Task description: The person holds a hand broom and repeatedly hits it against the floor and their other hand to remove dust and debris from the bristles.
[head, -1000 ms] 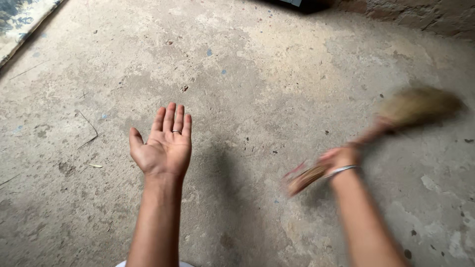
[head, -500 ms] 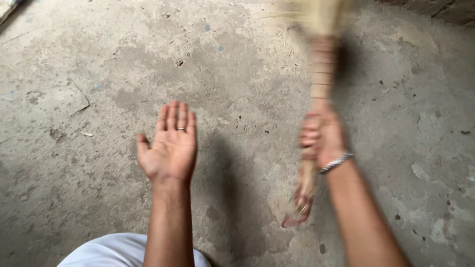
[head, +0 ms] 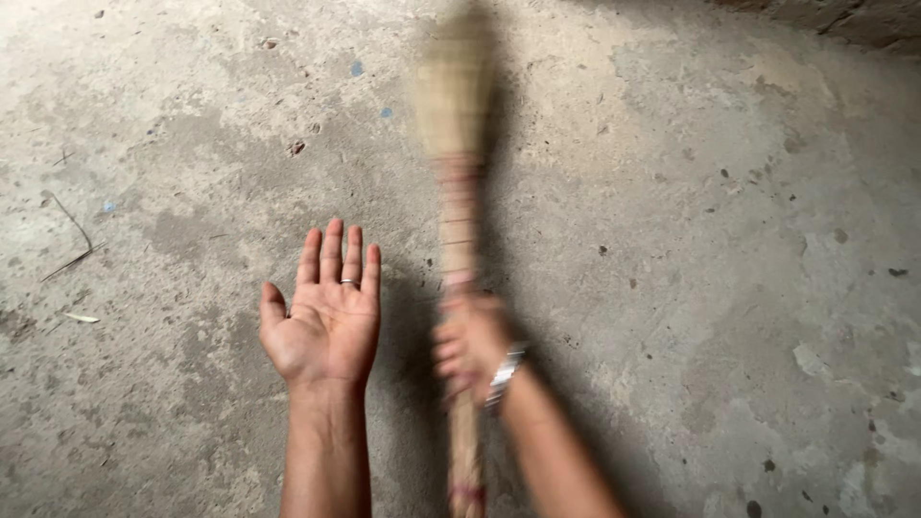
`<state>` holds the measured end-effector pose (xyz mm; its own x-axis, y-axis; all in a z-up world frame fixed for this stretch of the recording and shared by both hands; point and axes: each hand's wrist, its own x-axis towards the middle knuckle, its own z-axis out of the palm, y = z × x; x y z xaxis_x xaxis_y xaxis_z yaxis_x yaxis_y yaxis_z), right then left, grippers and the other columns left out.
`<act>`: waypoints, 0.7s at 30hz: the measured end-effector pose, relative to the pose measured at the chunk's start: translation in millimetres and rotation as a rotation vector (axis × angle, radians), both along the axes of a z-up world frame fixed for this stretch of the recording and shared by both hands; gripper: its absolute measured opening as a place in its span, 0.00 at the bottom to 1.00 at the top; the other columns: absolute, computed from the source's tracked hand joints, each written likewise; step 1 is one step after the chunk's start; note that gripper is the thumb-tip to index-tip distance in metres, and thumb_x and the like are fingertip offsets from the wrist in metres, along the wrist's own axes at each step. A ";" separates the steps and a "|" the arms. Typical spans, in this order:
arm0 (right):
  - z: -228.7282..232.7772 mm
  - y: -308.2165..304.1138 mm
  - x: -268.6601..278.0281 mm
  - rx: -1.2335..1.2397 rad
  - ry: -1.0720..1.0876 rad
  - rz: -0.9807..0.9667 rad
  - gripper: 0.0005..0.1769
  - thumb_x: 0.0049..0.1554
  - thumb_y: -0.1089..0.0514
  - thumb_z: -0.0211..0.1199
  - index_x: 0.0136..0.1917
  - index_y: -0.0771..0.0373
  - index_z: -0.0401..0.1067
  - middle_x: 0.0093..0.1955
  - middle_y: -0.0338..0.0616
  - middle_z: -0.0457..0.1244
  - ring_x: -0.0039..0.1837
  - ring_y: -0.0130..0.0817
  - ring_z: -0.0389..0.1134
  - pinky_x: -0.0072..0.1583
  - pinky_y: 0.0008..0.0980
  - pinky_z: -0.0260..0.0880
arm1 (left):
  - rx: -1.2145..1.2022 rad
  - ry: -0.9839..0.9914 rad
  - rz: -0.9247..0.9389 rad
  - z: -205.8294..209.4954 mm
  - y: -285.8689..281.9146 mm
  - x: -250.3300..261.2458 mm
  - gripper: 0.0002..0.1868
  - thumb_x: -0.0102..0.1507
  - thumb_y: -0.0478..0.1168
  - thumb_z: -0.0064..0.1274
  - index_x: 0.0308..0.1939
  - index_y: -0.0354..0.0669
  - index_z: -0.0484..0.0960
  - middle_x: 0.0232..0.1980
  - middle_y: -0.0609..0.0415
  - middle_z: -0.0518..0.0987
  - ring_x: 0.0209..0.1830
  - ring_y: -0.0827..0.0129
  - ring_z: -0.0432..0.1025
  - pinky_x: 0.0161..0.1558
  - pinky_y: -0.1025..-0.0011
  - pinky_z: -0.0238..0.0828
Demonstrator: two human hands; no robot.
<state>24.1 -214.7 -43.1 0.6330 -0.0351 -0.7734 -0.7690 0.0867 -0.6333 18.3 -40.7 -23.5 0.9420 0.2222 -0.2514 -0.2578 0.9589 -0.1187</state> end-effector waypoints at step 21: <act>-28.8 -143.0 31.4 0.033 -0.101 -0.652 0.33 0.65 0.26 0.47 0.38 0.54 0.68 0.24 0.23 0.47 0.25 0.20 0.45 0.29 0.23 0.48 | 0.144 0.185 -0.187 3.6 -7.3 2.3 0.39 0.70 0.56 0.17 0.75 0.31 0.58 0.80 0.38 0.61 0.81 0.48 0.54 0.76 0.49 0.52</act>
